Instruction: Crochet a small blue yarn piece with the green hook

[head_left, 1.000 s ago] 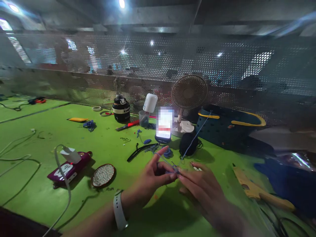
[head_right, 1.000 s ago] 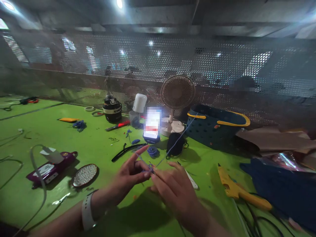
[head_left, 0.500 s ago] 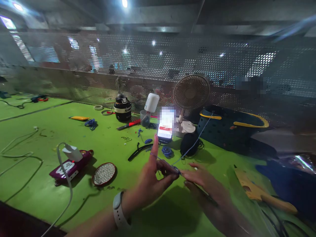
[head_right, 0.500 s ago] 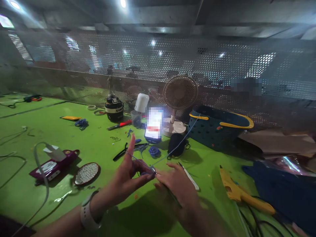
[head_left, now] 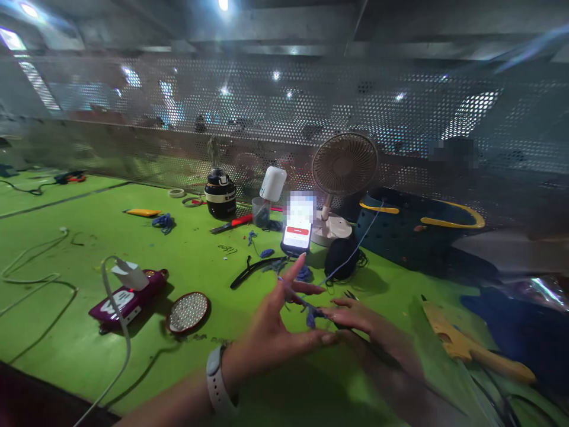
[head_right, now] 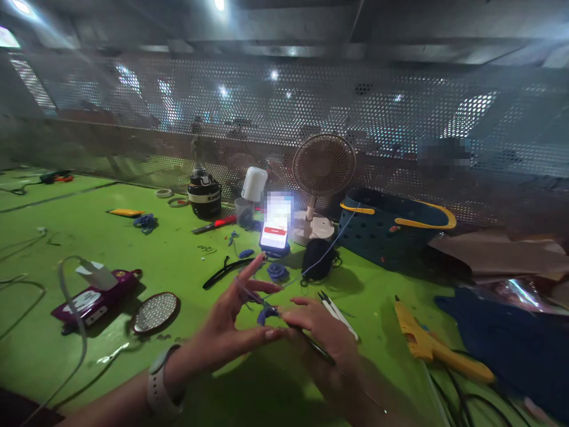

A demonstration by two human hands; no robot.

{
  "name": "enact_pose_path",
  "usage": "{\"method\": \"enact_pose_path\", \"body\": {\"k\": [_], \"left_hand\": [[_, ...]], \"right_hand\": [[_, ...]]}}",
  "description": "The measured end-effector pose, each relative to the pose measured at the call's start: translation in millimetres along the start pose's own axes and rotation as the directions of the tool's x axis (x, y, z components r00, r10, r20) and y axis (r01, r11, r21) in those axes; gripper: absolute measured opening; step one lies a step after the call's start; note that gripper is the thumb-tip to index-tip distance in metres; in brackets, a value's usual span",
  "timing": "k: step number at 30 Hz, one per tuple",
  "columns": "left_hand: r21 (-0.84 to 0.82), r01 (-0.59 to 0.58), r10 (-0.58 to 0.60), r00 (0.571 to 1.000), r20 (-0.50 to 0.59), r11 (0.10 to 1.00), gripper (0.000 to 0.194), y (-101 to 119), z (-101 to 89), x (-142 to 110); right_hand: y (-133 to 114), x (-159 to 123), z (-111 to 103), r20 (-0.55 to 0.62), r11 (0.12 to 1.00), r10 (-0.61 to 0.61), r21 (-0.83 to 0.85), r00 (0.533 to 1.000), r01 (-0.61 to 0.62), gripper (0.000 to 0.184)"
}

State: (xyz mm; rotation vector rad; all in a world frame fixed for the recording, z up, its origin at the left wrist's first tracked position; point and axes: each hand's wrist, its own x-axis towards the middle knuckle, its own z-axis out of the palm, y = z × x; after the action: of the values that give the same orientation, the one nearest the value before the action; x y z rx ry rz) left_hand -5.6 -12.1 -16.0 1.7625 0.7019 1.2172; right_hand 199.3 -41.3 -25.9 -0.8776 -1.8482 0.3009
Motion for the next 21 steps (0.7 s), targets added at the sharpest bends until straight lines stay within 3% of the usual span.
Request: {"method": "enact_pose_path", "body": {"k": [5, 9, 13, 21], "left_hand": [[-0.175, 0.141, -0.138, 0.990, 0.026, 0.975, 0.087, 2, 3.2, -1], [-0.425, 0.274, -0.265, 0.961, 0.083, 0.863, 0.073, 3, 1.6, 2], [-0.506, 0.330, -0.312, 0.942, 0.124, 0.797, 0.057, 6, -0.6, 5], [-0.529, 0.385, -0.350, 0.921, 0.171, 0.756, 0.069, 4, -2.1, 7]], "right_hand": [[-7, 8, -1, 0.032, 0.998, -0.070, 0.009, 0.997, 0.070, 0.024], [-11, 11, -2, 0.039, 0.997, -0.081, 0.000, 0.996, 0.082, 0.022], [-8, 8, -3, 0.028, 0.997, -0.078, 0.030, 0.997, 0.077, 0.022], [-6, 7, -5, 0.053, 1.000, -0.012, -0.014, 0.999, 0.012, 0.018]]}}
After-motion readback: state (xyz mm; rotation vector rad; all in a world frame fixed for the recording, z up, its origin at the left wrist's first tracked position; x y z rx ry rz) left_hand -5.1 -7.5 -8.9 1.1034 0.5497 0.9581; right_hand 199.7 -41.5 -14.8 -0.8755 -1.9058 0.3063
